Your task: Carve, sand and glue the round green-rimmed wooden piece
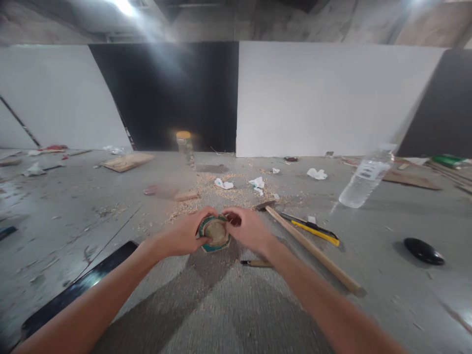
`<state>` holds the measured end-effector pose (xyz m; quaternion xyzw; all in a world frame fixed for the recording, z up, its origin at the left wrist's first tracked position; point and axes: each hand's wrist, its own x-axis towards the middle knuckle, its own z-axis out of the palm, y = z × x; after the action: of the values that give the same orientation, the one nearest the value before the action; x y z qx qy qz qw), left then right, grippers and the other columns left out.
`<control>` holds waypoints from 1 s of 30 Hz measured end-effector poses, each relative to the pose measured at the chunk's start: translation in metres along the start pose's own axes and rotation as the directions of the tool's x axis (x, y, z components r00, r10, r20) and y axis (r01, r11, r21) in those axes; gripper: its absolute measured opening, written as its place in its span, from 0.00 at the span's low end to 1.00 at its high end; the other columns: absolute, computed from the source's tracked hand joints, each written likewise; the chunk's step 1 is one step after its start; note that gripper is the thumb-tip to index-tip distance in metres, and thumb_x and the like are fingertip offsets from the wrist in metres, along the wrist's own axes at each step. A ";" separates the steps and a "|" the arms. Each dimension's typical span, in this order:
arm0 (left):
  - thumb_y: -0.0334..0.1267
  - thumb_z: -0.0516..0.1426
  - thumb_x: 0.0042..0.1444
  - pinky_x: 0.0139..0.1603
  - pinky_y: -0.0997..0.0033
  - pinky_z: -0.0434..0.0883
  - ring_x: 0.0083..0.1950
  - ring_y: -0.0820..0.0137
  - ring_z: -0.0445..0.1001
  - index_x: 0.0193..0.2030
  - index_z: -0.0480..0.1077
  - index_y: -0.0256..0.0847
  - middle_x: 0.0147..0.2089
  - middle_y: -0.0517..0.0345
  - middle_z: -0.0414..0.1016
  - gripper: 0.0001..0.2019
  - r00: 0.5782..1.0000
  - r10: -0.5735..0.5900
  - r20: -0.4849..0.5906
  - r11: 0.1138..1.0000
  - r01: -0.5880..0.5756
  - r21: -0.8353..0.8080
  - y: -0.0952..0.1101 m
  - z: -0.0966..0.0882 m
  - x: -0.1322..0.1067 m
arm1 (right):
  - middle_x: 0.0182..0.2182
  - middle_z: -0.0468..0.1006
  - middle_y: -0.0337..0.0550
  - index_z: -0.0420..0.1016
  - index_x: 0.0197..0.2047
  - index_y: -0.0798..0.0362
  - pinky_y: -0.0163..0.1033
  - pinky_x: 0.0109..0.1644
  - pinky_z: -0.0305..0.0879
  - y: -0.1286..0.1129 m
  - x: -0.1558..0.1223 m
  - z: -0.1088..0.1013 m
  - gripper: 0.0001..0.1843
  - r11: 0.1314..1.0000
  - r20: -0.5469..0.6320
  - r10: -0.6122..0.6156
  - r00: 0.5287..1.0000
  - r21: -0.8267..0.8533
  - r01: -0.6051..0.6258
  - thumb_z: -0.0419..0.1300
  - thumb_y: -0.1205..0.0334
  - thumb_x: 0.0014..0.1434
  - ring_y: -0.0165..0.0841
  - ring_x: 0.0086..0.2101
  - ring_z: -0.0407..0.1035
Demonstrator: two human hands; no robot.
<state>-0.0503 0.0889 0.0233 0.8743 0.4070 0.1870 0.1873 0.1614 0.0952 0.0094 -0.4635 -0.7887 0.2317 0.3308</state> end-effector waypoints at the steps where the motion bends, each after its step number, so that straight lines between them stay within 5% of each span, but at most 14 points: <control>1: 0.31 0.57 0.48 0.47 0.58 0.68 0.51 0.56 0.72 0.55 0.60 0.48 0.50 0.53 0.74 0.26 1.000 0.003 0.002 1.000 -0.003 -0.002 0.000 0.000 0.000 | 0.36 0.82 0.41 0.78 0.44 0.48 0.38 0.37 0.69 0.000 0.000 -0.001 0.13 1.000 0.011 0.003 1.000 0.007 -0.003 0.59 0.65 0.56 0.35 0.33 0.74; 17: 0.31 0.59 0.51 0.54 0.55 0.68 0.56 0.56 0.71 0.59 0.61 0.48 0.57 0.52 0.73 0.28 0.999 0.030 -0.040 0.999 -0.031 -0.033 -0.006 0.007 0.002 | 0.39 0.83 0.42 0.80 0.47 0.43 0.43 0.41 0.70 0.009 0.002 -0.001 0.14 0.993 0.074 0.046 0.996 0.102 -0.053 0.61 0.63 0.57 0.40 0.37 0.75; 30: 0.24 0.58 0.47 0.49 0.63 0.71 0.51 0.63 0.75 0.52 0.71 0.47 0.55 0.57 0.76 0.25 0.995 0.050 -0.088 0.985 -0.064 -0.160 0.000 0.005 0.005 | 0.35 0.82 0.45 0.77 0.40 0.52 0.39 0.39 0.68 0.017 0.006 0.005 0.08 0.981 -0.019 0.129 0.991 0.147 -0.125 0.58 0.62 0.60 0.36 0.36 0.75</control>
<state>-0.0444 0.0918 0.0199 0.8588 0.3727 0.2611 0.2355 0.1652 0.1076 -0.0037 -0.4908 -0.7336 0.3026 0.3597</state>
